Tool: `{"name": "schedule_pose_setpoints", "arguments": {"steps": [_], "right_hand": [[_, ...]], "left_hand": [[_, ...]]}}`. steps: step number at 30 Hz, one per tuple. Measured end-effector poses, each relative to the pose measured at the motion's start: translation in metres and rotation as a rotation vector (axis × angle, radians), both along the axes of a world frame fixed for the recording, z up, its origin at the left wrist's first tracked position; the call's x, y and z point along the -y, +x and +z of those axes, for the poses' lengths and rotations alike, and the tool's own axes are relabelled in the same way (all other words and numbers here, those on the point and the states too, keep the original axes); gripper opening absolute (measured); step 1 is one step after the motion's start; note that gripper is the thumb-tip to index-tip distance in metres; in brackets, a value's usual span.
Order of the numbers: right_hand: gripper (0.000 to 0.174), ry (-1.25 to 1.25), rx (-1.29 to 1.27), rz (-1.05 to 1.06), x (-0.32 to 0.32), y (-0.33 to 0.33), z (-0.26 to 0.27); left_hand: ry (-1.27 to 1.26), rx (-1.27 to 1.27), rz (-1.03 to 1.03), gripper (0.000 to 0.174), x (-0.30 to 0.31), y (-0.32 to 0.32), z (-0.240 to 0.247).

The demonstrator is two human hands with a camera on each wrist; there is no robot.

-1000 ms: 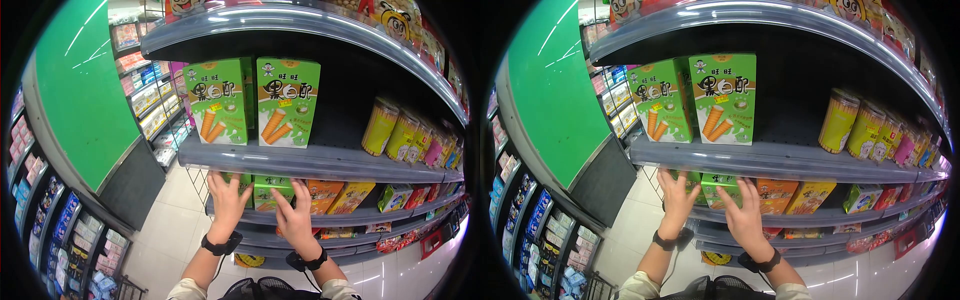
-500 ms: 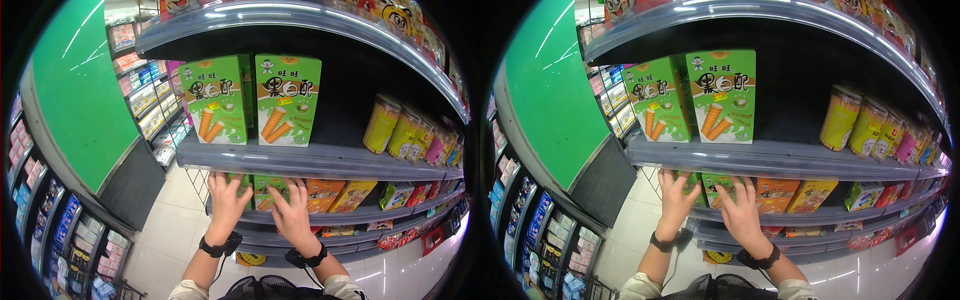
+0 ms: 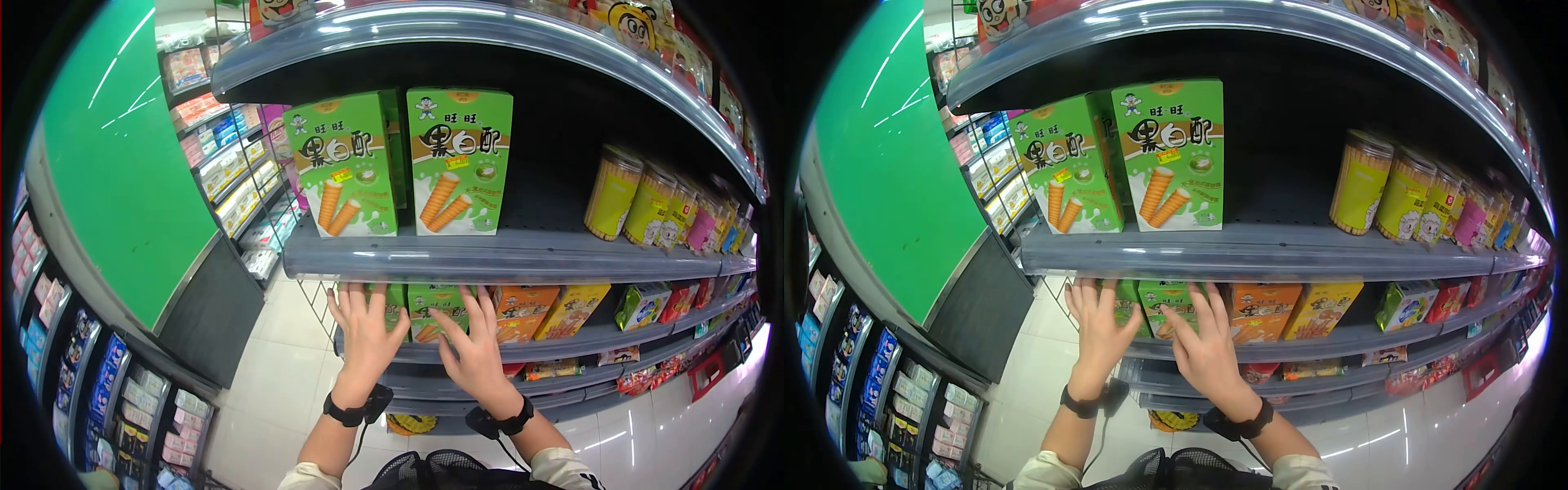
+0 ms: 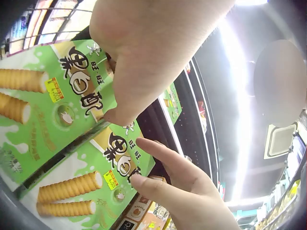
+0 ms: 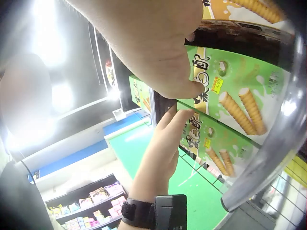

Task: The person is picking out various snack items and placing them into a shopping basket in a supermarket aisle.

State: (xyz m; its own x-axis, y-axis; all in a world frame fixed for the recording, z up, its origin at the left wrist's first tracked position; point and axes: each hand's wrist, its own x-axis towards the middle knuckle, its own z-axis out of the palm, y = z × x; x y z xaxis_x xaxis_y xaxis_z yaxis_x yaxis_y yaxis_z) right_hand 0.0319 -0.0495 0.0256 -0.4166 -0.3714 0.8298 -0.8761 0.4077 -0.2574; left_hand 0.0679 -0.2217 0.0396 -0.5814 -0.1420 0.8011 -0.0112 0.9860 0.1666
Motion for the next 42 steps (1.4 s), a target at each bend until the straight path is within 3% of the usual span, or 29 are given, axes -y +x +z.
{"name": "schedule_pose_setpoints", "arguments": {"steps": [6,11,17,24,29,34,39,42], "right_hand": [[0.036,-0.054,-0.025,-0.021,-0.008,0.011,-0.010],[0.031,-0.102,-0.017,-0.058,-0.046,0.019,-0.049],[0.022,-0.044,0.045,-0.284,-0.148,0.020,-0.100],[0.023,-0.006,0.304,-0.646,-0.270,0.061,-0.151],[0.016,-0.038,0.476,-0.719,-0.360,0.091,-0.171],[0.016,-0.094,0.588,-0.854,-0.453,0.123,-0.194],[0.018,-0.147,0.628,-1.014,-0.535,0.161,-0.206],[0.018,-0.165,0.651,-1.124,-0.576,0.183,-0.208]], "left_hand": [[0.051,-0.096,-0.097,0.055,0.001,0.009,-0.001],[0.194,-0.150,-0.223,0.036,-0.003,0.031,-0.024],[0.313,0.108,-0.442,0.022,-0.036,0.043,-0.088],[0.425,0.582,-0.808,0.016,-0.132,0.022,-0.123],[0.034,0.865,-0.993,0.015,-0.220,-0.027,-0.157],[-0.127,0.873,-1.258,0.017,-0.344,-0.062,-0.165],[-0.304,1.090,-1.409,0.022,-0.463,-0.075,-0.189],[-0.420,1.093,-1.558,0.024,-0.524,-0.082,-0.202]]}}
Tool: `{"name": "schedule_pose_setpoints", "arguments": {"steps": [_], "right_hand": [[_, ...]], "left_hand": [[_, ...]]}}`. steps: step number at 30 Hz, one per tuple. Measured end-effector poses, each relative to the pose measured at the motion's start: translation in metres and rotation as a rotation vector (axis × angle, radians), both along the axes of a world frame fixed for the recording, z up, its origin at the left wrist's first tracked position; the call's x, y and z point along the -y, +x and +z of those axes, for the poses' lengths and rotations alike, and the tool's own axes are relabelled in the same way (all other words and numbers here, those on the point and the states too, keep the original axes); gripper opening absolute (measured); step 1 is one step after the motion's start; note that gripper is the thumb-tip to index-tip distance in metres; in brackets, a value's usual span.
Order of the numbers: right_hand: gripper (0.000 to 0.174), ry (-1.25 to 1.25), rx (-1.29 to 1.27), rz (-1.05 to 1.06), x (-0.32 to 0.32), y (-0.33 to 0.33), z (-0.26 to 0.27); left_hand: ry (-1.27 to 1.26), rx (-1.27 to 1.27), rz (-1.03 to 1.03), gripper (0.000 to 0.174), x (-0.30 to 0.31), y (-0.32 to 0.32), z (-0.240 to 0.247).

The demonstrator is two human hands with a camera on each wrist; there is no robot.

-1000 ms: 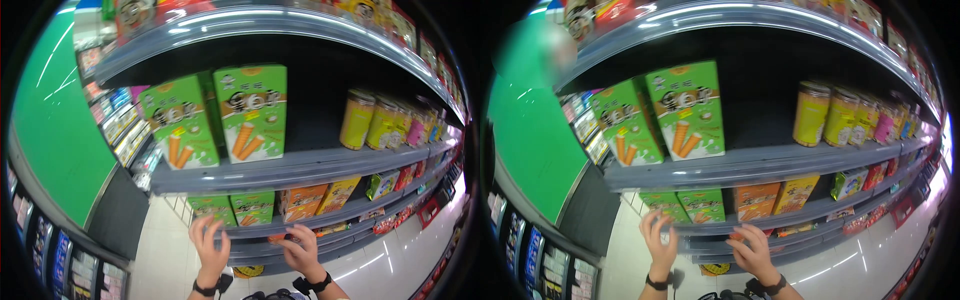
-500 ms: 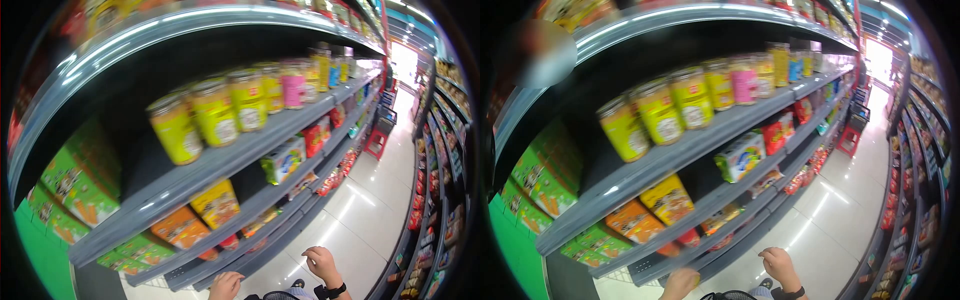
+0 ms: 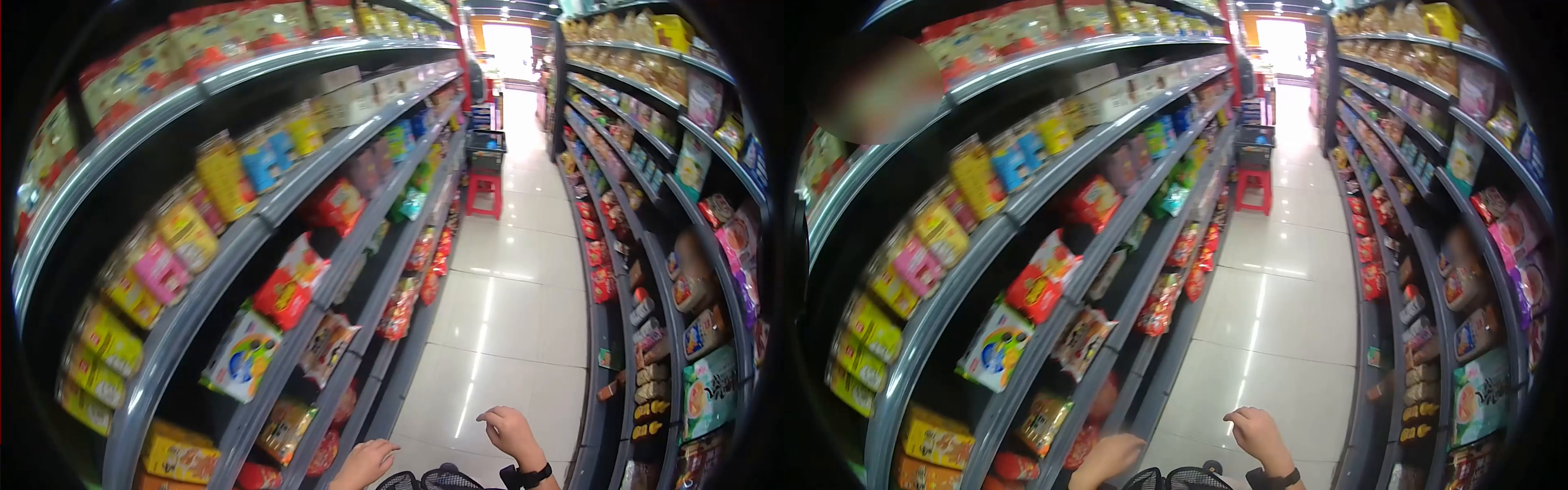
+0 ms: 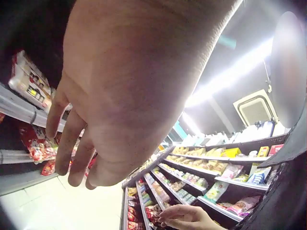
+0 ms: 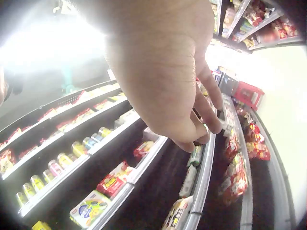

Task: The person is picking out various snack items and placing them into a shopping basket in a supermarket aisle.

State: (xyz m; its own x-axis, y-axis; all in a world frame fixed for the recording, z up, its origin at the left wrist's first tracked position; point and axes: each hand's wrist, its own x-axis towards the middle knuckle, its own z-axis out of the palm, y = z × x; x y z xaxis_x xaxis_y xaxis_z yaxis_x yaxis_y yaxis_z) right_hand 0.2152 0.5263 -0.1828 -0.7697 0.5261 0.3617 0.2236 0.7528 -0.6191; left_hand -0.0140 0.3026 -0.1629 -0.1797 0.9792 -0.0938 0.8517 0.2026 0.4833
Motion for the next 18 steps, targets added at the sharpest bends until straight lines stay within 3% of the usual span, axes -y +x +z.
{"name": "schedule_pose_setpoints", "arguments": {"steps": [13,15,18], "right_hand": [[0.012,-0.107,0.039,-0.358,-0.136,0.017,-0.028],[0.012,-0.095,0.056,-0.385,-0.166,0.007,-0.032],[0.011,-0.082,0.083,-0.403,-0.214,-0.012,-0.033]], "left_hand": [[-0.190,0.077,-0.338,0.029,-0.214,-0.050,-0.040],[-0.130,0.115,-0.266,0.019,-0.252,-0.060,-0.043],[-0.105,0.133,-0.307,0.022,-0.311,-0.085,-0.042]]}}
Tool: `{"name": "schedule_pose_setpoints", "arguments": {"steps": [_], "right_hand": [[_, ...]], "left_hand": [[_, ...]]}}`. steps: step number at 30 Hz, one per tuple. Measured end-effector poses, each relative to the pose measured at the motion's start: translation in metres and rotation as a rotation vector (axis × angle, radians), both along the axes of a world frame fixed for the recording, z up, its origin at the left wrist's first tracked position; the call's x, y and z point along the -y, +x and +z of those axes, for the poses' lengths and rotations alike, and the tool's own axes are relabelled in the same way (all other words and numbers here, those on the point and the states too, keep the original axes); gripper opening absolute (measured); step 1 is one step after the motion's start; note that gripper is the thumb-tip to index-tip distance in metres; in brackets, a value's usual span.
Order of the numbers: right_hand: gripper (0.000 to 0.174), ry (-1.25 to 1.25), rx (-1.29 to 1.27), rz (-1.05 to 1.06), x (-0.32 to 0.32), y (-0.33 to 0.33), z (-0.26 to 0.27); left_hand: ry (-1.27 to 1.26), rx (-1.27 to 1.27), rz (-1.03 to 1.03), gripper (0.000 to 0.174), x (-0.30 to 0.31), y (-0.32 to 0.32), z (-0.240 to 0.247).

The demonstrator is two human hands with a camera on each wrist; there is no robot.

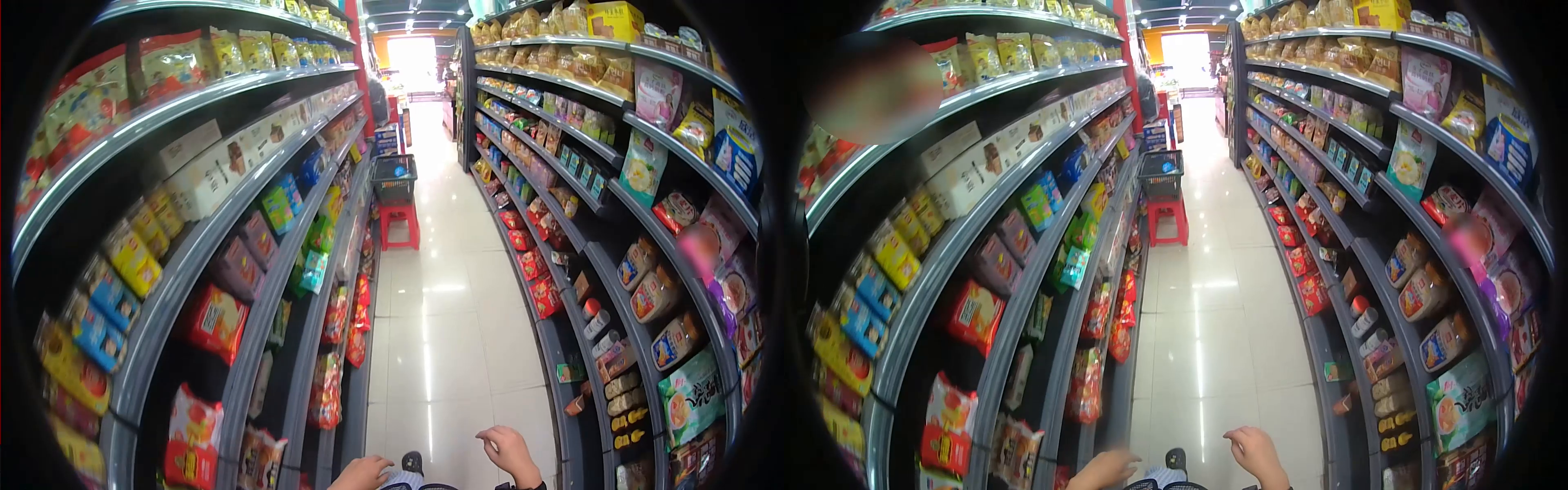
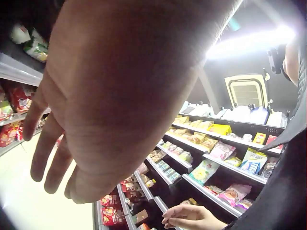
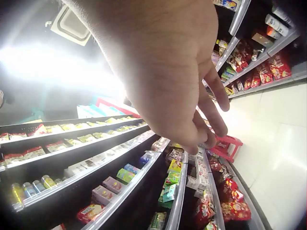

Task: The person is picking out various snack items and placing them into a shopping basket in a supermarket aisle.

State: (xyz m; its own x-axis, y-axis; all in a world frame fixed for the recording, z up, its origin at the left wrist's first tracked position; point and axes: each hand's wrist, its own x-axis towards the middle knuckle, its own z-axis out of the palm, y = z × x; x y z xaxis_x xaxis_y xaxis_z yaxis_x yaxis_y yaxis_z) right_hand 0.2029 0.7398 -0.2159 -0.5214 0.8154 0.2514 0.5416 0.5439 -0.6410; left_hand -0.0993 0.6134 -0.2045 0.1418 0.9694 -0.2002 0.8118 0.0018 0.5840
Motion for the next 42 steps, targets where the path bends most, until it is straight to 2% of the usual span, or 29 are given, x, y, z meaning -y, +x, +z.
{"name": "schedule_pose_setpoints", "arguments": {"steps": [7,9,11,16,20,22,26,28,31,35,37,40,42], "right_hand": [[0.011,0.018,0.025,-0.004,-0.120,-0.057,0.018],[0.011,0.022,0.021,-0.022,-0.151,-0.062,0.018],[0.011,0.026,0.010,-0.039,-0.177,-0.062,0.015],[0.017,-0.186,0.056,-0.134,-0.232,-0.053,-0.004],[0.018,-0.171,0.106,-0.045,-0.322,-0.045,-0.020],[0.010,-0.088,0.103,-0.008,-0.372,-0.046,-0.037],[0.010,-0.024,0.061,0.019,-0.471,-0.057,-0.015],[0.010,0.000,0.063,0.064,-0.509,-0.062,-0.010],[0.010,0.023,0.039,0.116,-0.560,-0.082,-0.015],[0.011,-0.033,0.011,0.141,-0.609,-0.105,-0.028],[0.011,-0.071,0.036,0.121,-0.633,-0.116,-0.038],[0.011,-0.115,0.093,0.092,-0.673,-0.129,-0.051],[0.011,-0.133,0.129,0.074,-0.703,-0.138,-0.061]], "left_hand": [[0.087,-0.037,0.045,0.023,-0.125,-0.072,-0.020],[0.000,-0.174,0.042,0.025,-0.158,-0.086,-0.028],[-0.043,-0.199,0.039,0.025,-0.188,-0.093,-0.037],[-0.116,-0.209,-0.003,0.027,-0.259,-0.094,-0.061],[-0.168,-0.223,-0.036,0.030,-0.329,-0.085,-0.064],[-0.219,-0.258,-0.002,0.031,-0.362,-0.083,-0.054],[-0.191,-0.248,0.009,0.031,-0.445,-0.074,-0.036],[-0.056,-0.151,0.062,0.031,-0.474,-0.070,-0.041],[-0.167,-0.198,0.065,0.031,-0.508,-0.078,-0.040],[-0.220,-0.118,0.083,0.032,-0.536,-0.101,-0.079],[-0.332,-0.171,0.072,0.031,-0.558,-0.116,-0.098],[-0.465,-0.102,-0.030,0.035,-0.592,-0.166,-0.175],[-0.513,-0.129,-0.033,0.042,-0.627,-0.183,-0.186]]}}
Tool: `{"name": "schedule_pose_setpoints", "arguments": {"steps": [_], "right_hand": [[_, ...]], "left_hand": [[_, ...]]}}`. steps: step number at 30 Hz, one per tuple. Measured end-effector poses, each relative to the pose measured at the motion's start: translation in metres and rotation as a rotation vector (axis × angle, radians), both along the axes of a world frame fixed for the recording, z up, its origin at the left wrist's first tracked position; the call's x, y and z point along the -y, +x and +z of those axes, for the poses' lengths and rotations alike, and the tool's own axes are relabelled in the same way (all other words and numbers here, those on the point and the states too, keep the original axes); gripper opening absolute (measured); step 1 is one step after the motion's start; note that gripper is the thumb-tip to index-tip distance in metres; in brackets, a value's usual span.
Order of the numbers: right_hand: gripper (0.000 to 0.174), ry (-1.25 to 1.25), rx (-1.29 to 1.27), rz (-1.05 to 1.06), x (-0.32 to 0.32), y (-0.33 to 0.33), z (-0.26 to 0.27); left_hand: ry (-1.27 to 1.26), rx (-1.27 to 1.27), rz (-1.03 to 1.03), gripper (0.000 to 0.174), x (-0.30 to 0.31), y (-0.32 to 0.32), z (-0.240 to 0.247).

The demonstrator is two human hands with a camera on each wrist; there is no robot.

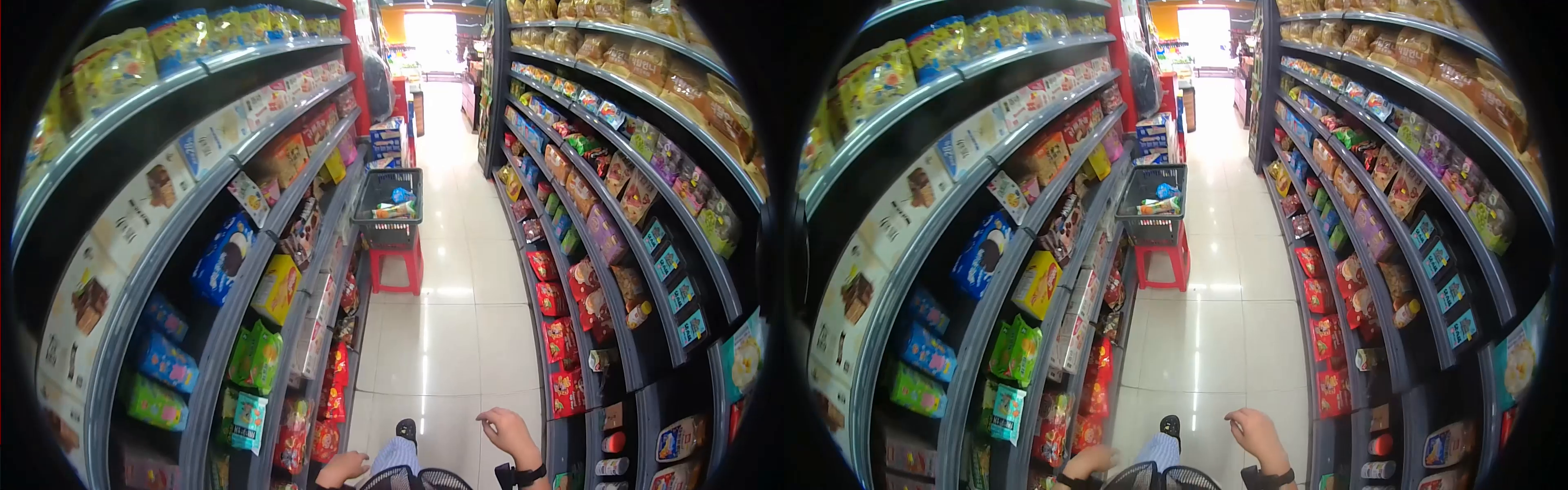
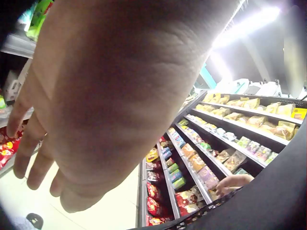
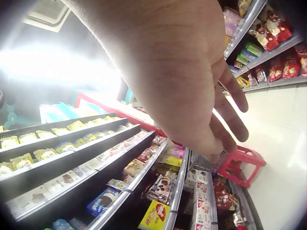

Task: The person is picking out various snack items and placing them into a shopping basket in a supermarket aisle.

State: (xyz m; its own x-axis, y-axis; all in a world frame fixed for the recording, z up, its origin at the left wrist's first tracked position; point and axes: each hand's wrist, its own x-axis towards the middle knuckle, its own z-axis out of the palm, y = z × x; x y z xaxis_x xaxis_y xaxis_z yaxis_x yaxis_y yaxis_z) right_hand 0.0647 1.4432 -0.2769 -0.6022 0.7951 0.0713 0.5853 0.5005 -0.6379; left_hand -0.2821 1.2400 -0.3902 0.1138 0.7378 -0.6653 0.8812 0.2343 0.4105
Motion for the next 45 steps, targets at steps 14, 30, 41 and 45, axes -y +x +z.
{"name": "schedule_pose_setpoints", "arguments": {"steps": [14,30,41,45], "right_hand": [[0.010,-0.038,0.047,-0.101,-0.209,-0.095,-0.004],[0.011,0.025,0.010,0.033,-0.518,-0.125,-0.034],[0.011,-0.043,-0.020,0.182,-0.648,-0.216,-0.068],[0.012,-0.020,0.022,0.210,-0.694,-0.257,-0.087]], "left_hand": [[0.009,-0.165,0.023,0.037,-0.260,-0.104,0.022],[0.155,-0.068,0.190,0.036,-0.519,-0.107,0.013],[0.074,-0.029,0.284,0.036,-0.619,-0.157,-0.015],[0.053,-0.057,0.262,0.037,-0.668,-0.200,-0.038]]}}
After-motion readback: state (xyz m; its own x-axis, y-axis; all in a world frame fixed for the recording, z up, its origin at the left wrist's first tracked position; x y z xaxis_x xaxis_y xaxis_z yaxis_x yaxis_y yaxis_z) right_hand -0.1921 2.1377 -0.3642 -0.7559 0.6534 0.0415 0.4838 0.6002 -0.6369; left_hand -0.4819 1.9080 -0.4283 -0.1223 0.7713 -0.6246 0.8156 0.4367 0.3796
